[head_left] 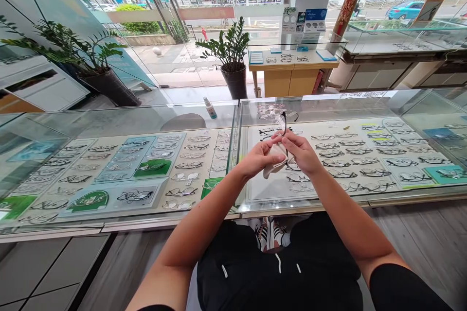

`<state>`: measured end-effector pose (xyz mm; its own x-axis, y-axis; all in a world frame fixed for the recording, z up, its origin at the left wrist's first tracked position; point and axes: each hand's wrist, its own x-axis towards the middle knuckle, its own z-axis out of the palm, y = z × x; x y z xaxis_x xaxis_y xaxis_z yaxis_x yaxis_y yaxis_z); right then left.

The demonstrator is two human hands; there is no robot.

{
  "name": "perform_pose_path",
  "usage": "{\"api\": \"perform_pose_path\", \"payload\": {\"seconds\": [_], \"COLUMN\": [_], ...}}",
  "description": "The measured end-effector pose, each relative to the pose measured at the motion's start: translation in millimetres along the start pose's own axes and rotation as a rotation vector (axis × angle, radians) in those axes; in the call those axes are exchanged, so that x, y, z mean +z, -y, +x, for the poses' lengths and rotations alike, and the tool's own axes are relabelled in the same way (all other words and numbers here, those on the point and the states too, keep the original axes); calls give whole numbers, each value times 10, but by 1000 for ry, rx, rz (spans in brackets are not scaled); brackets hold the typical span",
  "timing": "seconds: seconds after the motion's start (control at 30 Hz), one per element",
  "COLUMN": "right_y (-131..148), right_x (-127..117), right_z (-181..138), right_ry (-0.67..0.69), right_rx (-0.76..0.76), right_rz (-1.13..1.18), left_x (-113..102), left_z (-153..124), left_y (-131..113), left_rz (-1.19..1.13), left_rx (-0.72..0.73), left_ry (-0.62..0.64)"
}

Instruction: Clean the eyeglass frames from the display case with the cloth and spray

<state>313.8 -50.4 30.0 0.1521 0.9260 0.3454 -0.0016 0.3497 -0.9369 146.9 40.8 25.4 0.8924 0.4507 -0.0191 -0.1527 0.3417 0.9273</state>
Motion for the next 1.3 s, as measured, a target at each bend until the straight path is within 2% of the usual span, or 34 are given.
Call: {"api": "perform_pose_path", "payload": {"seconds": [0.13, 0.23, 0.43, 0.6, 0.8, 1.0, 1.13, 1.3], "right_y": [-20, -47, -129, -31, 235, 81, -56, -21], "right_x": [10, 22, 26, 43, 9, -36, 11, 28], "right_z": [12, 33, 72, 157, 455, 660, 607, 534], "right_ry": [-32, -45, -53, -33, -46, -96, -98, -101], "right_rx": [-31, -63, -100, -109, -133, -30, 54, 90], "right_rz": [-32, -75, -100, -53, 78, 275, 364, 406], "left_x": [-12, -39, -101, -24, 71, -12, -68, -46], "left_z": [-5, 21, 110, 126, 291, 430, 385, 345], "left_y": [37, 87, 126, -32, -301, -275, -141, -100], "left_rz": [-6, 25, 175, 316, 420, 354, 305, 151], "left_rx": [-5, 26, 199, 343, 530, 443, 431, 370], "left_ry": [2, -58, -143, -203, -302, -265, -343, -295]}}
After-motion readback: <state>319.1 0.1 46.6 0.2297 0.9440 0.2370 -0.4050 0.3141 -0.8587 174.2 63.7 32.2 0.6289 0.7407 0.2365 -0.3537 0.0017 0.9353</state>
